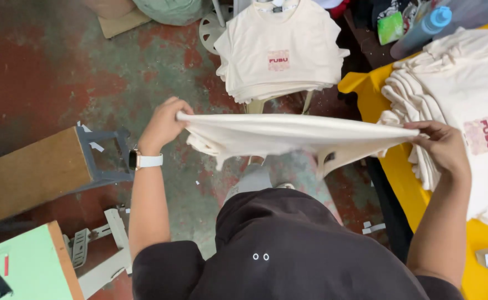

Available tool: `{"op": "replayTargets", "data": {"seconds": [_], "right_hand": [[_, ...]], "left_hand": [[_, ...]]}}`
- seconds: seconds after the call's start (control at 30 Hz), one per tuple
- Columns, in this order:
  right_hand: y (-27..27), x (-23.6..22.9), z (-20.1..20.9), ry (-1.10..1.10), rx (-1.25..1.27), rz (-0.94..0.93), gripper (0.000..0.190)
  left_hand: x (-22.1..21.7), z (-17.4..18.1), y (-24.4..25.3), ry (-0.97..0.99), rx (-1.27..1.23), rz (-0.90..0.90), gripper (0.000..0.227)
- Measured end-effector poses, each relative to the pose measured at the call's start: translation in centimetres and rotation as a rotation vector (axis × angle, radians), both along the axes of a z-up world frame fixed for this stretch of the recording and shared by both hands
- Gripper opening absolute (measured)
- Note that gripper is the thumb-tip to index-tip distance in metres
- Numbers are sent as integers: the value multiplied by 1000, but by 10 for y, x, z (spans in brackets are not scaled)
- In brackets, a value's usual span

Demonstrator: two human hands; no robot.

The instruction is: Attaching brand tags to t-shirts and stacking them on a table

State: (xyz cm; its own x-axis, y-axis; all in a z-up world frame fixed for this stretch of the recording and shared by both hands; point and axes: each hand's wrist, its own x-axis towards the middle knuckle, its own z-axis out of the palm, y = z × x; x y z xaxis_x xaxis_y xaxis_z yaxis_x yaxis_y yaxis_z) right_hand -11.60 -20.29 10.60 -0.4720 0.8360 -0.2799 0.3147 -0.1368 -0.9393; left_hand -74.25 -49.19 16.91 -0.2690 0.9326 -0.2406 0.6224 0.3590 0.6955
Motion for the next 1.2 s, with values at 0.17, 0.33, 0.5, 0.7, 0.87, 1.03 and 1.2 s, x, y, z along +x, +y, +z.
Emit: {"op": "replayTargets", "data": {"seconds": [0.17, 0.33, 0.5, 0.7, 0.87, 1.03, 1.2], "right_hand": [[140, -59, -50, -399, 1015, -43, 28], [261, -156, -22, -529, 1430, -168, 41], [284, -192, 33, -246, 1547, -221, 43], [255, -194, -51, -559, 1412, -99, 34], [187, -171, -175, -870, 1138, 250, 21], [62, -187, -39, 41, -41, 150, 54], [6, -160, -12, 544, 89, 120, 44]], "left_hand": [[-34, 21, 88, 765, 268, 53, 23], [-122, -19, 222, 907, 592, 100, 27], [-114, 6, 255, 965, 673, 220, 23], [-96, -105, 240, 1032, 359, 198, 31], [-78, -245, 233, 668, -513, -213, 16], [40, -245, 327, 673, -687, -574, 24], [156, -297, 432, 684, -68, -1487, 29]]}}
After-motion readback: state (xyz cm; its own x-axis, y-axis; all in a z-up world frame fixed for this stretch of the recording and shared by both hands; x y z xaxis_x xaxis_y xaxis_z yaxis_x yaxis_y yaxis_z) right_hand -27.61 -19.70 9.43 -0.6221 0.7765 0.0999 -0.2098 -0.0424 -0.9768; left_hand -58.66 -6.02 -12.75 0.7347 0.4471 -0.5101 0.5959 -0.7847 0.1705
